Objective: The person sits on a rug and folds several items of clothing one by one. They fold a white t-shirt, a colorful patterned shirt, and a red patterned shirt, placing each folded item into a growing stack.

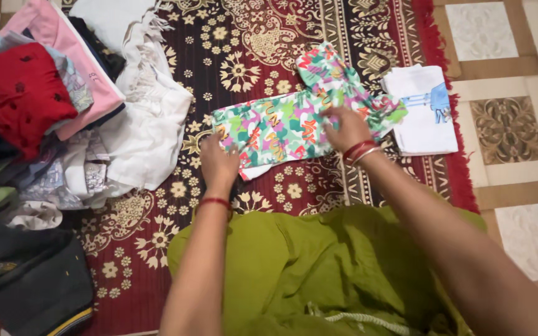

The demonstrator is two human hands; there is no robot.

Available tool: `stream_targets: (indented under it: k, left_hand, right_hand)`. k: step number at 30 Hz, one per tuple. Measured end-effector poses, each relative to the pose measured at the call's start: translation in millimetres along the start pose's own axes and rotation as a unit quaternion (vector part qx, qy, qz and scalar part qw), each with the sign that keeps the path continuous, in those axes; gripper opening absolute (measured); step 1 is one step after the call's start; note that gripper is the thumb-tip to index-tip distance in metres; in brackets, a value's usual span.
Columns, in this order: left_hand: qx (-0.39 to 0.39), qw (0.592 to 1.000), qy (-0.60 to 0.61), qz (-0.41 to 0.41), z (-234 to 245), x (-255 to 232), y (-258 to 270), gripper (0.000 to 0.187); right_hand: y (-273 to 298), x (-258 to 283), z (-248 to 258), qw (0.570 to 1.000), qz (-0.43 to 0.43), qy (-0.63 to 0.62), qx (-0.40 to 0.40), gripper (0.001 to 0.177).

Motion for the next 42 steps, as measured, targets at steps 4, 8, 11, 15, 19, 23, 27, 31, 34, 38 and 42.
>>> stream_targets:
  k: [4,8,11,15,19,23,27,31,34,38,42]
  left_hand:
    - [-0.019,0.997,0.026,0.066,-10.4,37.6,30.3,0.047]
    - [-0.024,0.994,0.084,0.068,-13.1,45.1,33.4,0.048]
    - [-0.005,0.99,0.113,0.089,-9.4,41.1,26.9,0.042]
    - [0.005,0.974,0.205,0.093,-5.5,24.1,20.7,0.048]
    - [0.022,0.958,0.284,-0.029,1.9,-4.5,7.7,0.058]
    - [0.167,0.938,0.304,-0.021,-15.9,-42.4,16.2,0.054]
    - [0.111,0.955,0.237,-0.138,-19.5,-56.9,33.1,0.033]
    - [0.074,0.952,0.298,0.002,-16.9,-33.8,25.2,0.017]
    - [-0.062,0.989,0.11,-0.076,-8.8,-17.9,16.4,0.043]
    - [0.048,0.998,0.035,-0.032,-19.5,-1.5,-3.5,0.053]
    - [0.018,0.996,0.089,-0.005,-25.3,10.0,-37.7,0.021]
  right_hand:
    - [23.2,27.1,-56.0,0.996,0.057,0.006,0.065,0.02]
    - [41.9,46.0,-96.8,0.975,0.216,0.026,0.031,0.029]
    - [42.0,53.7,-114.5,0.965,0.255,0.052,-0.012,0.039]
    - [28.2,46.9,-116.0,0.984,0.147,0.08,0.051,0.027]
    - [12.0,42.8,-105.8,0.989,0.122,0.064,0.057,0.019]
    - [-9.6,45.2,-122.7,0.88,-0.109,-0.454,0.088,0.039]
    - [-28.8,40.5,-121.1,0.874,-0.139,-0.458,0.083,0.045]
    - [-40.9,32.9,-101.4,0.924,-0.078,-0.369,0.064,0.052]
    - [-47.0,40.4,-88.8,0.91,-0.026,-0.409,0.068,0.058]
    - [-56.2,62.5,-71.5,0.884,0.052,-0.444,0.139,0.067]
    - [-64.7,80.8,-49.7,0.939,0.086,-0.32,0.089,0.055]
Point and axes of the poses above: each hand's wrist, its own y-axis away from the middle knuckle, its own z-axis out of the back of the hand, x = y × z, the point moved 2 cm from there along -y, towards the middle knuckle, and after that the axes turned 1 degree about -y, right-handed, at the moved point
